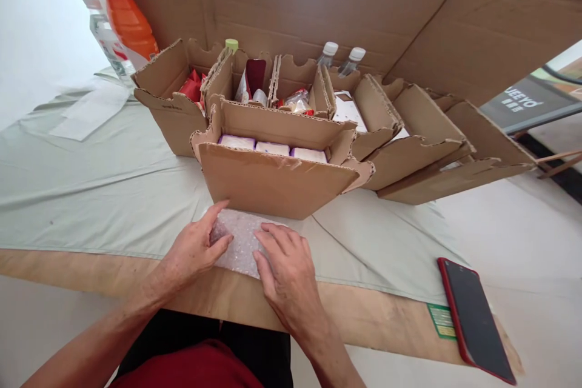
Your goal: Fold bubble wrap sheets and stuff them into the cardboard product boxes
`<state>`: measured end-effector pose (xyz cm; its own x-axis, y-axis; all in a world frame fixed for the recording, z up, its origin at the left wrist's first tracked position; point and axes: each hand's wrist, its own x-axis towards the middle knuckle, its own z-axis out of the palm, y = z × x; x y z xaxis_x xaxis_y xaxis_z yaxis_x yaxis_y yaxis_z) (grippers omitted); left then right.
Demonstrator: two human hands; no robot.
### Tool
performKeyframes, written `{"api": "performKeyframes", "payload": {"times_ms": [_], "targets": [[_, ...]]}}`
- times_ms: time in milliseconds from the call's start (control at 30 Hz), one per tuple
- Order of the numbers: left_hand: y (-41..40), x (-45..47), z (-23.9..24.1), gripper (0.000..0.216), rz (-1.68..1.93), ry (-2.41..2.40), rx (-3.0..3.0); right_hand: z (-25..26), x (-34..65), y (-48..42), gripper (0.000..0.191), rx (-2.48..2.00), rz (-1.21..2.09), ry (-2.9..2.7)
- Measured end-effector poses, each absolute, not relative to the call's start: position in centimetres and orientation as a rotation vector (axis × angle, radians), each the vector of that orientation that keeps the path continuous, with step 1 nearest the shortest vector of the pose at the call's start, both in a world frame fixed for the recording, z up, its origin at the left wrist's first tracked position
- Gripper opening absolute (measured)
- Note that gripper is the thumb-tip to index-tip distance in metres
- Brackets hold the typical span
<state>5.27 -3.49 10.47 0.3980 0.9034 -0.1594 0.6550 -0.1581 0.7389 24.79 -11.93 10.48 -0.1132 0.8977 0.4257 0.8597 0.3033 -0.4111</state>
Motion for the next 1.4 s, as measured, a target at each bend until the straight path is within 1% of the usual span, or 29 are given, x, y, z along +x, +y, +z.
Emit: {"api": "performKeyframes", "payload": {"times_ms": [67,133,167,233,300,333,367,433,500,567,633,700,767,867,933,1000,1100,1200,1300,1367,1400], "targets": [[-3.5,5.1,10.2,0.065,0.305,1.403,2.007,9.3,24.4,-11.3,0.026,-1.611,0.049,-2.065],[-3.7,4.8,9.8,0.064,0.284,1.462,2.103,8.4,24.2,-11.1,0.025,-1.665,0.054,-2.116],[-4.0,4.6,9.7,0.062,0.342,1.488,2.158,8.0,24.2,-11.1,0.024,-1.685,0.058,-2.129],[-4.5,4.1,9.4,0.049,0.577,1.505,2.282,7.6,24.2,-11.2,0.024,-1.704,0.049,-2.128],[-5.0,3.7,9.2,0.035,0.784,1.423,2.412,7.2,24.1,-11.4,0.025,-1.703,0.026,-2.118],[-5.1,3.6,9.2,0.031,0.810,1.358,2.476,7.1,24.1,-11.4,0.025,-1.700,0.016,-2.116],[-5.2,3.6,9.2,0.030,0.774,1.298,2.533,7.0,24.1,-11.4,0.026,-1.698,0.010,-2.115],[-5.0,3.8,9.2,0.028,0.561,1.238,2.597,6.8,24.3,-11.4,0.027,-1.696,0.012,-2.123],[-4.7,4.0,9.1,0.025,0.325,1.251,2.594,6.6,24.8,-11.5,0.029,-1.667,0.028,-2.157],[-4.3,4.1,8.9,0.025,0.197,1.282,2.576,6.4,25.9,-11.9,0.032,-1.600,0.045,-2.223],[-4.1,4.0,8.7,0.026,0.174,1.288,2.578,6.2,27.3,-12.6,0.034,-1.537,0.069,-2.268],[-4.1,3.9,8.4,0.025,0.201,1.277,2.590,6.2,28.6,-13.4,0.031,-1.514,0.100,-2.232],[-4.1,3.7,8.1,0.025,0.246,1.273,2.600,6.4,29.6,-14.2,0.024,-1.570,0.091,-2.085],[-4.3,3.6,7.7,0.026,0.299,1.291,2.608,6.7,29.8,-14.6,0.018,-1.762,-0.035,-1.821],[-4.3,3.6,7.6,0.026,0.314,1.300,2.602,6.7,29.2,-14.2,0.023,-1.905,-0.082,-1.744],[-4.3,3.7,7.6,0.025,0.314,1.303,2.599,6.5,28.1,-13.5,0.030,-2.001,-0.049,-1.712],[-4.4,3.7,7.6,0.023,0.319,1.308,2.607,6.4,26.4,-12.6,0.028,-1.996,0.084,-1.589],[-4.6,3.3,7.5,0.024,0.465,1.286,2.545,6.9,25.1,-12.7,0.021,-1.874,0.255,-1.372],[-5.2,2.0,7.5,0.031,0.821,1.289,2.330,8.1,24.1,-13.8,0.015,-1.703,0.390,-1.260],[-5.5,0.9,7.7,0.042,1.010,1.338,2.148,9.3,23.6,-14.7,0.009,-1.585,0.397,-1.305],[-5.6,0.3,7.8,0.051,1.043,1.364,2.051,10.0,23.5,-15.0,0.008,-1.532,0.380,-1.352]]}}
